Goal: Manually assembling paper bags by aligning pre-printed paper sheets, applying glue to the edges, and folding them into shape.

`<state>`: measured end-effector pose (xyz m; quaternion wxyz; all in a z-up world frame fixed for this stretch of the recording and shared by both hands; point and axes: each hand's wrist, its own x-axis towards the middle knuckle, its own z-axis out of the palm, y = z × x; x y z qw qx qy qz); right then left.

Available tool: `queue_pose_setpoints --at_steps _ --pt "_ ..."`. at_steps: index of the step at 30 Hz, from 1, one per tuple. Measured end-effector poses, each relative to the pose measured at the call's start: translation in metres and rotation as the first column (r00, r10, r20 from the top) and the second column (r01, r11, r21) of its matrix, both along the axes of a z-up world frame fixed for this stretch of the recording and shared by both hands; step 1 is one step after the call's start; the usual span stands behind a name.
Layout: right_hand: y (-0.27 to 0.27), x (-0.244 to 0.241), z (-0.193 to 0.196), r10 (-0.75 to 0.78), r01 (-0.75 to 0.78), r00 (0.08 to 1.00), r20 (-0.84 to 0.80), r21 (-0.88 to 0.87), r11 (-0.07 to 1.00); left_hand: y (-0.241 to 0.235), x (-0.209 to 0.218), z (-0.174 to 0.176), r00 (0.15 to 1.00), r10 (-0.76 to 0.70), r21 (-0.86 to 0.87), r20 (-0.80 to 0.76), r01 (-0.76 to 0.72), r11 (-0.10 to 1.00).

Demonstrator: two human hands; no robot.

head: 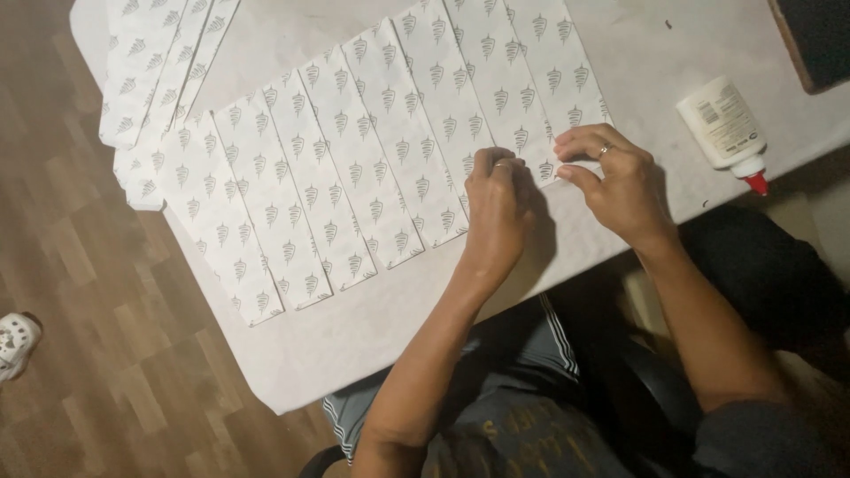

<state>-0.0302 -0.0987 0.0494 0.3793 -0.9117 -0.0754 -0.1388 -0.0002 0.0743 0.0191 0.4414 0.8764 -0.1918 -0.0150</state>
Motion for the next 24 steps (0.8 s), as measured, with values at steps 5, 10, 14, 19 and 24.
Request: queue_pose_setpoints --at_steps 5,10,14,19,24 --pt "0.003 -0.004 -0.004 -0.023 0.024 0.999 0.025 -0.045 0.999 -0.018 -0.002 -0.021 0.979 0.045 0.089 0.199 -0.064 0.994" --pt "0.004 -0.005 -0.004 -0.008 0.009 0.999 0.033 -0.035 0.999 -0.014 -0.012 -0.020 0.957 0.008 0.101 0.290 -0.038 0.994" --pt "0.005 -0.004 -0.001 0.005 -0.001 0.997 0.078 -0.058 0.998 -0.010 -0.021 -0.027 0.947 -0.035 0.081 0.318 0.009 0.997" --pt "0.013 -0.006 -0.009 0.021 -0.001 0.987 0.157 -0.128 0.992 0.039 -0.029 -0.018 0.884 -0.036 -0.019 0.466 0.051 0.999" --pt "0.048 -0.003 0.016 0.267 -0.269 0.961 0.064 0.016 0.963 0.071 -0.020 -0.012 0.870 -0.091 0.131 0.485 0.031 0.991"
